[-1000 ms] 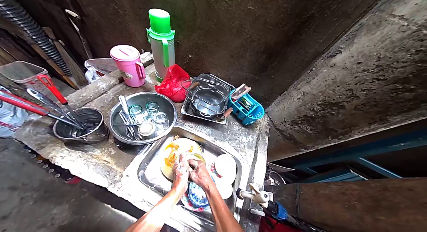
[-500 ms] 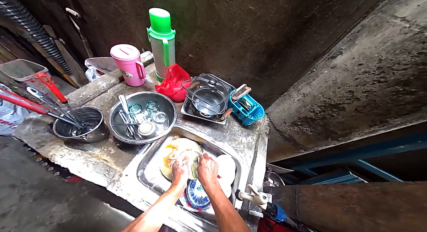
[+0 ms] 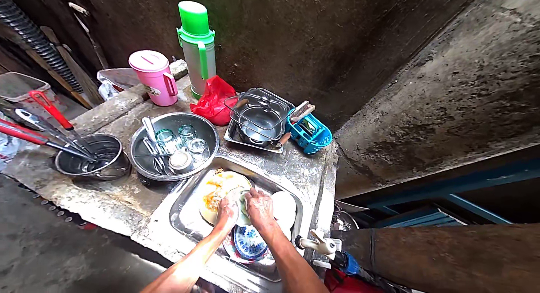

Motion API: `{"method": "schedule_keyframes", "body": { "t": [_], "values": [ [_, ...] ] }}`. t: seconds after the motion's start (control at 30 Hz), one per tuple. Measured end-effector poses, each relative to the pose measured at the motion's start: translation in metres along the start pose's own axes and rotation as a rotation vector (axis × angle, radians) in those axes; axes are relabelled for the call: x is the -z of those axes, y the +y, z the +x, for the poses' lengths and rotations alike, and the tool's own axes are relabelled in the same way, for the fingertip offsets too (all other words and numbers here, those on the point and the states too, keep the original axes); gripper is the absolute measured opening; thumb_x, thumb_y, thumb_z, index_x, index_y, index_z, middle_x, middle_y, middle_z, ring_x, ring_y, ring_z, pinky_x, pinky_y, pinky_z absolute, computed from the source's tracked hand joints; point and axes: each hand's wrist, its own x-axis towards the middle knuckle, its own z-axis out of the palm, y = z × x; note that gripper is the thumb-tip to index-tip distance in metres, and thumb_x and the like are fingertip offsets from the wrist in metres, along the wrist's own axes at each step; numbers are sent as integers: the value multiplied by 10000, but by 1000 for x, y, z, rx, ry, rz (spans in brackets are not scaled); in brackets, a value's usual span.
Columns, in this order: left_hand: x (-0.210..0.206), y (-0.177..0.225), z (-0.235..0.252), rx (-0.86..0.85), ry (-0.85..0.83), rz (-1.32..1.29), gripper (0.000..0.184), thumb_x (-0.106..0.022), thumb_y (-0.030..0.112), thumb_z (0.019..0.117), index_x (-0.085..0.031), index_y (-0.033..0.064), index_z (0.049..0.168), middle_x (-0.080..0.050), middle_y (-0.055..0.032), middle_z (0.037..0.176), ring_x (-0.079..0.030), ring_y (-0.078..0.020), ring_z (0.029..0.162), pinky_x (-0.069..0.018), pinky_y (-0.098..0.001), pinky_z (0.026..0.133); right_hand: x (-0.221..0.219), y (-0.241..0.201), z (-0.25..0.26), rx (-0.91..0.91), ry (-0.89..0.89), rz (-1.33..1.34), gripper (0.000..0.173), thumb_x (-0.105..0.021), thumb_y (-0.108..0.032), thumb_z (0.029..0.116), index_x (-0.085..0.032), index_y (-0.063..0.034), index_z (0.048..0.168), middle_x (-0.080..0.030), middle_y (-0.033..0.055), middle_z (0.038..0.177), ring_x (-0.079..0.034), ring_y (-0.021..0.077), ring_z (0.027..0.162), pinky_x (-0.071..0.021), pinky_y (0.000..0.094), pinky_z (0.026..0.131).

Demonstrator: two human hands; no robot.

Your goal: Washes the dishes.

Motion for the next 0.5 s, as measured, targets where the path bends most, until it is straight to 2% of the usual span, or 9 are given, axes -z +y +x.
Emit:
{"method": "schedule_keyframes", "body": {
  "t": [0.1,0.2,0.27,0.3,0.33,0.37,0.4,0.47,0.5],
  "values": [
    [6,0,10,-258,110,-12,375,-461,-30,984,-698,38,1267,-684,-151,1299,-626,-278,1249,-448,-445,1112,12,-10,-8,-145,-144,0,315,-472,-125,1023,-722,-74,1208,-686,165,1265,-685,370,1084,-547,553,874],
    [0,-2,11,-419,171,-129,312,-517,-48,942,-729,-23,1170,-711,-180,1232,-661,-287,1202,-482,-436,1092,23,-20,-16,-292,-366,121,319,-494,-217,1036,-680,-38,1225,-674,198,1253,-646,380,1173,-510,587,952],
    [-1,-3,8,-424,178,-167,295,-547,-45,930,-733,-24,1157,-725,-173,1201,-675,-263,1178,-493,-421,1080,23,-26,-17,-306,-414,251,317,-570,-225,1000,-681,-37,1230,-674,210,1243,-636,369,1197,-501,573,991],
    [0,-4,7,-405,154,-190,294,-553,-34,936,-726,-21,1172,-721,-167,1206,-670,-247,1177,-491,-413,1078,21,-26,-17,-285,-385,365,304,-599,-190,981,-694,-30,1222,-686,211,1208,-650,350,1164,-508,544,996],
    [0,-5,5,-390,115,-223,291,-556,-7,948,-716,-17,1190,-714,-159,1218,-660,-228,1181,-485,-399,1080,15,-22,-19,-250,-300,544,253,-611,-130,967,-718,-7,1161,-706,201,1106,-679,307,1052,-533,491,943],
    [-1,-7,5,-393,79,-276,291,-559,34,950,-711,-17,1194,-711,-146,1218,-655,-201,1175,-488,-375,1069,7,-17,-19,-222,-192,773,167,-600,-83,971,-715,15,1042,-698,152,944,-673,219,861,-556,404,812],
    [-2,-12,7,-399,42,-349,306,-560,91,954,-699,-22,1203,-706,-136,1220,-649,-177,1173,-493,-351,1064,-4,-12,-18,-212,-102,1017,140,-573,-50,979,-690,24,966,-665,97,841,-630,140,737,-543,330,706],
    [-1,-23,11,-358,-22,-483,346,-581,191,980,-672,-28,1231,-694,-125,1228,-639,-157,1167,-493,-341,1059,-17,-12,-17,-274,69,1355,131,-552,-61,998,-655,17,979,-640,60,785,-582,92,627,-506,274,573],
    [-1,-23,14,-333,-34,-527,348,-590,202,979,-676,-19,1235,-692,-120,1240,-636,-161,1176,-494,-348,1062,-17,-13,-15,-332,197,1370,131,-587,-78,998,-670,22,1016,-665,77,803,-605,101,634,-525,277,573]
  ]
}}
